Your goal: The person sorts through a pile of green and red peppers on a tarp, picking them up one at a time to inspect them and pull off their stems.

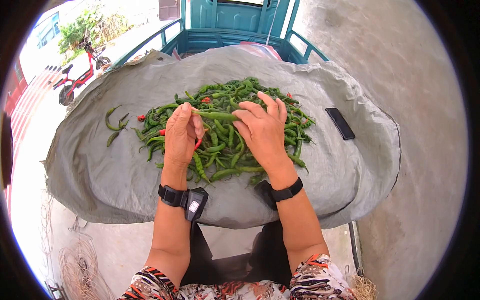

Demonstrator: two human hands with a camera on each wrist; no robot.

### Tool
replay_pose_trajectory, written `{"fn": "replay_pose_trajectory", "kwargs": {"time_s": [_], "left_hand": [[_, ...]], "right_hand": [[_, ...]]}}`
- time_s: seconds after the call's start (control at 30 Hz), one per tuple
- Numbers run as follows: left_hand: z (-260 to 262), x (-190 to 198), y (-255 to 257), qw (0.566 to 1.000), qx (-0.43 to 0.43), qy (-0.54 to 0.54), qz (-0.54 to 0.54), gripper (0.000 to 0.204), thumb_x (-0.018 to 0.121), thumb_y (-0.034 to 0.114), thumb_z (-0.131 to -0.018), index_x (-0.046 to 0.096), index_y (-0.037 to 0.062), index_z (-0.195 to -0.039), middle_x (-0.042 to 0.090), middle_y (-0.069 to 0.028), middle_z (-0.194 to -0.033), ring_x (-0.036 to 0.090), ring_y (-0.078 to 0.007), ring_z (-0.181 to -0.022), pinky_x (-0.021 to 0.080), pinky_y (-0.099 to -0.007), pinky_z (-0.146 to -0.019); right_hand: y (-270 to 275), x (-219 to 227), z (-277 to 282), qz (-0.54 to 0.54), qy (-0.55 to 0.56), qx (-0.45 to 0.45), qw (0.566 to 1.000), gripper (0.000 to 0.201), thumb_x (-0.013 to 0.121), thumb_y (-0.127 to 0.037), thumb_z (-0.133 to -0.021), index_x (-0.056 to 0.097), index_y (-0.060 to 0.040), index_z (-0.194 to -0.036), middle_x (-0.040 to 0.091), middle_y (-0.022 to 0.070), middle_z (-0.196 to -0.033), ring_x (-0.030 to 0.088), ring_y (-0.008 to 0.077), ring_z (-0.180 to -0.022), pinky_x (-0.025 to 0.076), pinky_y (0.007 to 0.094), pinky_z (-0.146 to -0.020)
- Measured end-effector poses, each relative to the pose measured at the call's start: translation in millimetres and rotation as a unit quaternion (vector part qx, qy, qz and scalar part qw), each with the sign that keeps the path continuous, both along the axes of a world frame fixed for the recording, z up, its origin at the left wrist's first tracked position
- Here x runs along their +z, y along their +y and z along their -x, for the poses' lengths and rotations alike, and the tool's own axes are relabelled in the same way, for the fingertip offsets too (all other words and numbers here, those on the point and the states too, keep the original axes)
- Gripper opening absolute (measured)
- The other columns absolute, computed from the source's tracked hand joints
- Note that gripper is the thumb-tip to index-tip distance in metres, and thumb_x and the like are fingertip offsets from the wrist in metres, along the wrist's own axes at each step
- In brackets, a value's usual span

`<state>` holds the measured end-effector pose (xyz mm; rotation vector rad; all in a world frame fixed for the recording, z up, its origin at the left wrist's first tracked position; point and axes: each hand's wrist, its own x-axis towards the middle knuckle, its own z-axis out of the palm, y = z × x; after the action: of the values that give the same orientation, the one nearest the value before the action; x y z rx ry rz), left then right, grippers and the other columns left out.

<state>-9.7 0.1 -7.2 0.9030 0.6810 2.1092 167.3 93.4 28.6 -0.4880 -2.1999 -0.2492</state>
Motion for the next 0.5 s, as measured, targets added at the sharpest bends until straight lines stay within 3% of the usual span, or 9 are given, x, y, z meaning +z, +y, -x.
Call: {"fn": "replay_pose_trajectory", "kwargs": {"time_s": [0.17, 0.2, 0.3, 0.4, 0.5], "left_hand": [[-0.7, 1.2, -0.3, 0.997, -0.008, -0.061, -0.046, 0.041, 0.042, 0.040, -0.107, 0.059, 0.0067, -0.090, 0.054, -0.0025, -0.067, 0.051, -0.0132, -0.058, 0.041, -0.0278, -0.052], [-0.4, 0.6, -0.3, 0.997, 0.004, -0.063, -0.041, 0.042, 0.041, 0.041, -0.106, 0.059, 0.0067, -0.090, 0.054, -0.0025, -0.068, 0.051, -0.0132, -0.058, 0.041, -0.0282, -0.052], [0.8, -1.6, -0.1, 0.997, 0.019, -0.068, -0.025, 0.043, 0.041, 0.043, -0.106, 0.061, 0.0066, -0.093, 0.054, -0.0022, -0.069, 0.051, -0.0131, -0.058, 0.041, -0.0285, -0.052], [2.0, -2.1, 0.3, 0.997, 0.022, -0.076, -0.020, 0.041, 0.043, 0.042, -0.105, 0.061, 0.0064, -0.095, 0.054, -0.0020, -0.070, 0.051, -0.0129, -0.058, 0.041, -0.0282, -0.052], [2.2, -2.8, 0.2, 0.997, 0.021, -0.074, -0.011, 0.038, 0.042, 0.038, -0.105, 0.061, 0.0065, -0.096, 0.053, -0.0017, -0.070, 0.050, -0.0131, -0.059, 0.041, -0.0284, -0.052]], "right_hand": [[-7.9, 9.9, -2.8, 0.021, 0.118, 0.020, 0.993, 0.015, 0.072, -0.017, -0.086, 0.070, -0.0124, -0.100, 0.070, 0.0024, -0.099, 0.060, 0.0257, -0.107, 0.031, 0.0484, -0.109], [-4.8, 7.4, -1.1, 0.043, 0.175, 0.024, 0.983, 0.014, 0.067, -0.016, -0.090, 0.068, -0.0087, -0.102, 0.070, 0.0052, -0.092, 0.063, 0.0246, -0.094, 0.036, 0.0456, -0.105], [-1.5, 15.8, -13.7, 0.327, 0.298, 0.042, 0.896, 0.015, 0.063, -0.017, -0.093, 0.066, -0.0063, -0.104, 0.070, 0.0058, -0.089, 0.064, 0.0250, -0.091, 0.038, 0.0455, -0.100], [7.4, 26.5, -28.6, 0.299, 0.284, -0.114, 0.904, 0.019, 0.061, -0.017, -0.093, 0.064, -0.0068, -0.109, 0.071, 0.0055, -0.089, 0.064, 0.0245, -0.093, 0.042, 0.0430, -0.093], [28.3, 12.4, -46.2, 0.233, 0.047, -0.288, 0.928, 0.025, 0.063, -0.022, -0.092, 0.064, -0.0079, -0.113, 0.071, 0.0065, -0.094, 0.065, 0.0250, -0.095, 0.044, 0.0419, -0.089]]}}
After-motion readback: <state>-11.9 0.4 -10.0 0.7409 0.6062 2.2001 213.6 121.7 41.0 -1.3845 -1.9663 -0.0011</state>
